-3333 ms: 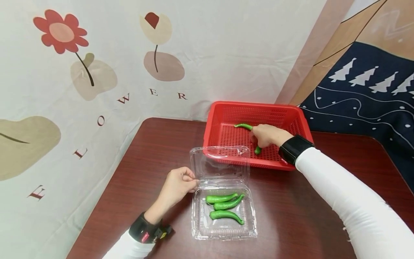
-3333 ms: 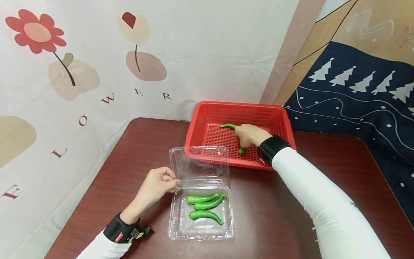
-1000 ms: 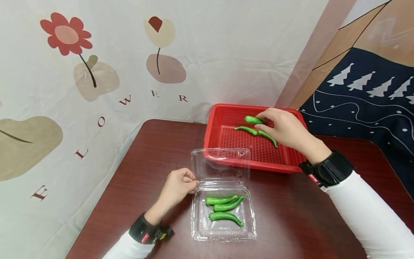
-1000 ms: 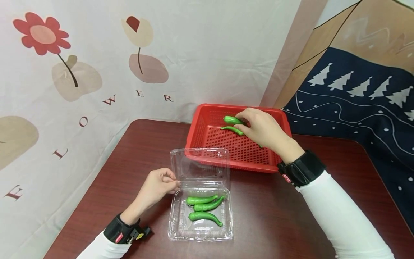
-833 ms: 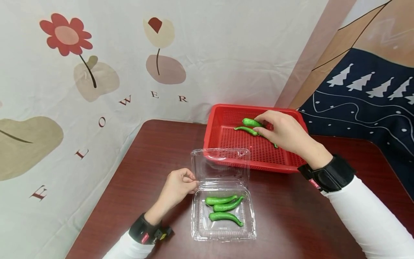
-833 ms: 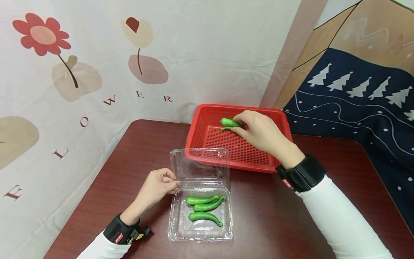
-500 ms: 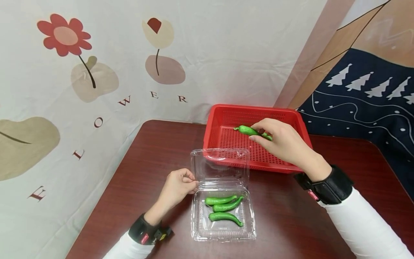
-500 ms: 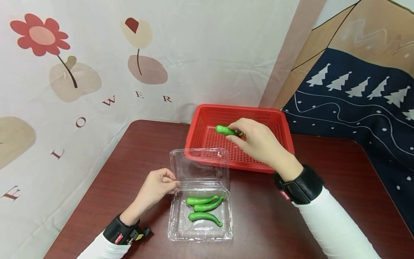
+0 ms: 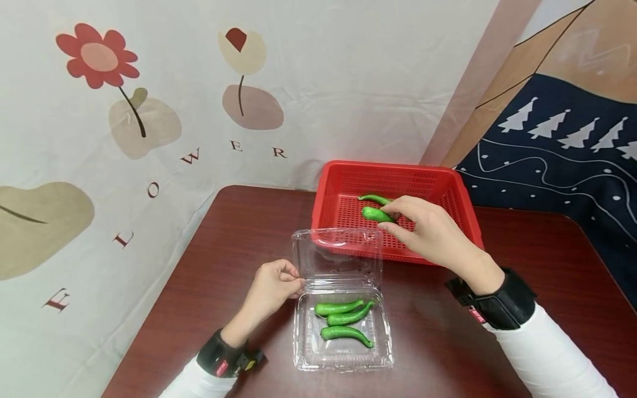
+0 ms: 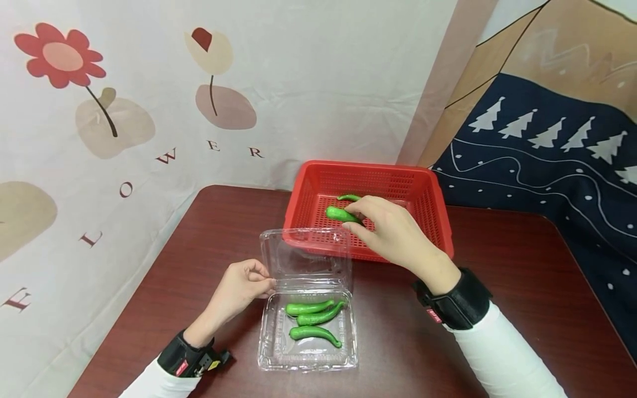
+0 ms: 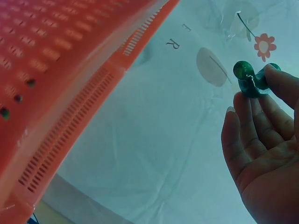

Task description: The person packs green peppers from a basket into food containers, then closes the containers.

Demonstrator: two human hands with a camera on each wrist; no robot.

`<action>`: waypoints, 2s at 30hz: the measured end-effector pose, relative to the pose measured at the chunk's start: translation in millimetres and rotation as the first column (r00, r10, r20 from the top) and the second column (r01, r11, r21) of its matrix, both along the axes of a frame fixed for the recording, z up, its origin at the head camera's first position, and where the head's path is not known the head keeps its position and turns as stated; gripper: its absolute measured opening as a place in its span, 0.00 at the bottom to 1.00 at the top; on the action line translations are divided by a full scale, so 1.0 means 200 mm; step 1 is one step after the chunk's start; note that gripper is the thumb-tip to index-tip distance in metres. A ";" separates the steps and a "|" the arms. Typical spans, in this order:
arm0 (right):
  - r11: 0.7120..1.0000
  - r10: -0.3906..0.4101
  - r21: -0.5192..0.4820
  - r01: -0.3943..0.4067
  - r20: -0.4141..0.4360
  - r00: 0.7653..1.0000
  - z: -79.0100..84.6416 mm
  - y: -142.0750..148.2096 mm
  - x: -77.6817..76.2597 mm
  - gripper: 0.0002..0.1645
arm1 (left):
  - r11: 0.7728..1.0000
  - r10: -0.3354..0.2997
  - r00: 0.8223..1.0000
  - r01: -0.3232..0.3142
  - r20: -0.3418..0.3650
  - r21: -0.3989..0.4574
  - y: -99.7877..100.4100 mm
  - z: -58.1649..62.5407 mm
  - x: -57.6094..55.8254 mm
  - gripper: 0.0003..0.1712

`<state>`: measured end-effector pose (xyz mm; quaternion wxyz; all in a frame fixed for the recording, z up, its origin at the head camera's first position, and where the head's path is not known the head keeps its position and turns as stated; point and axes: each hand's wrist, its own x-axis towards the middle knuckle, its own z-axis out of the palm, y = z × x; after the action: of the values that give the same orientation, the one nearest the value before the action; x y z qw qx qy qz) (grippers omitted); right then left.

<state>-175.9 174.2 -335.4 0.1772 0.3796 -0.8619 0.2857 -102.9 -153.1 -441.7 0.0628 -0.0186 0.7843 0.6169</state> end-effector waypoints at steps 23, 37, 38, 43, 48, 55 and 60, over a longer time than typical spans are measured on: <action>0.989 0.149 0.017 -0.149 -0.013 0.989 -0.08 -0.12 0.17 0.22 | 1.000 0.011 1.000 -0.011 0.004 0.003 0.00 0.00 0.00 0.09; 0.966 0.218 0.142 -0.218 0.012 0.976 -0.22 -0.23 0.30 0.15 | 1.000 0.011 1.000 -0.011 0.018 0.012 0.00 -0.01 0.01 0.08; 0.962 0.229 0.148 -0.228 0.008 0.973 -0.23 -0.24 0.30 0.15 | 1.000 0.011 1.000 -0.011 0.016 0.014 0.00 0.00 0.01 0.08; 0.942 0.278 0.194 -0.276 0.018 0.961 -0.30 -0.26 0.34 0.15 | 1.000 0.011 1.000 -0.011 0.012 0.017 0.00 0.01 0.01 0.08; 0.920 0.302 0.251 -0.300 0.032 0.953 -0.35 -0.29 0.37 0.13 | 1.000 0.007 1.000 -0.007 0.006 0.004 0.00 0.00 0.01 0.08; 0.899 0.298 0.272 -0.343 0.193 0.935 -0.38 -0.32 0.41 0.07 | 1.000 0.008 1.000 -0.008 0.011 0.000 0.00 -0.02 0.00 0.09; 0.872 0.286 0.303 -0.384 0.321 0.903 -0.39 -0.34 0.43 0.06 | 1.000 0.014 0.999 -0.014 0.028 0.002 0.00 -0.02 -0.01 0.08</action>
<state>-89.7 106.3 -414.0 -0.0653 0.5083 -0.8354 0.1985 -103.9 -153.3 -445.4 0.0697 -0.0328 0.7826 0.6177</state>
